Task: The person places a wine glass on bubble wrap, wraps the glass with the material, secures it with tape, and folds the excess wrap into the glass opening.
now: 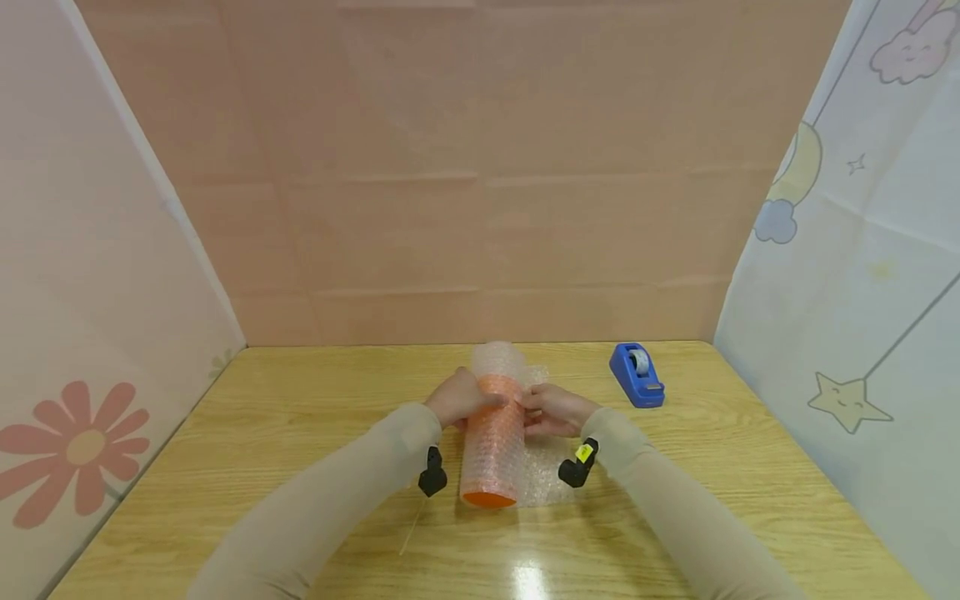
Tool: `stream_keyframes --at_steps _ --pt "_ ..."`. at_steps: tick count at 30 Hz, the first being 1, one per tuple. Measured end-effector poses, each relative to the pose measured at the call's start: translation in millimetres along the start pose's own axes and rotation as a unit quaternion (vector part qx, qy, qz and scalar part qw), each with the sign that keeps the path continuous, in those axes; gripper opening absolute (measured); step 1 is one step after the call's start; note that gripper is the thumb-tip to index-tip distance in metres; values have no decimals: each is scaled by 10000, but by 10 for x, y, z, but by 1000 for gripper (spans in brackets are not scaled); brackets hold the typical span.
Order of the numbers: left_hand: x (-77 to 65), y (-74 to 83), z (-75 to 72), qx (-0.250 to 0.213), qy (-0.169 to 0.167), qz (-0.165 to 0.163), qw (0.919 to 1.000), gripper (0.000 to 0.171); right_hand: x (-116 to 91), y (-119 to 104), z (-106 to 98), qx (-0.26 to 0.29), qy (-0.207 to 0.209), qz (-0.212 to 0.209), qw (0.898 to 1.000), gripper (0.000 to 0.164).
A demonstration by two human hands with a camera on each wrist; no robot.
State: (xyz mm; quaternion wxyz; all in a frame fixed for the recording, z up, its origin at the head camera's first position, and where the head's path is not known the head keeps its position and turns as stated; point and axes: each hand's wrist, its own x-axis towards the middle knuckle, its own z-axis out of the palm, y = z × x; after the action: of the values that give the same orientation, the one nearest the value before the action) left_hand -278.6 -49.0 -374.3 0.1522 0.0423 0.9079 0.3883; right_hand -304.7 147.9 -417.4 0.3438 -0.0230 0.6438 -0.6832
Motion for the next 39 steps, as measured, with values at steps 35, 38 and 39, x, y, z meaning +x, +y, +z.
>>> stream_keyframes --at_steps 35,38,39 --pt "24 -25 10 -148 40 -100 9998 52 11 -150 170 -1793 837 131 9801 44" --pt "16 -19 7 -254 46 -137 9996 54 6 -149 172 -1828 797 82 9799 44" --pt "14 -19 8 -273 56 -140 9995 54 2 -152 172 -1822 778 64 9802 44"
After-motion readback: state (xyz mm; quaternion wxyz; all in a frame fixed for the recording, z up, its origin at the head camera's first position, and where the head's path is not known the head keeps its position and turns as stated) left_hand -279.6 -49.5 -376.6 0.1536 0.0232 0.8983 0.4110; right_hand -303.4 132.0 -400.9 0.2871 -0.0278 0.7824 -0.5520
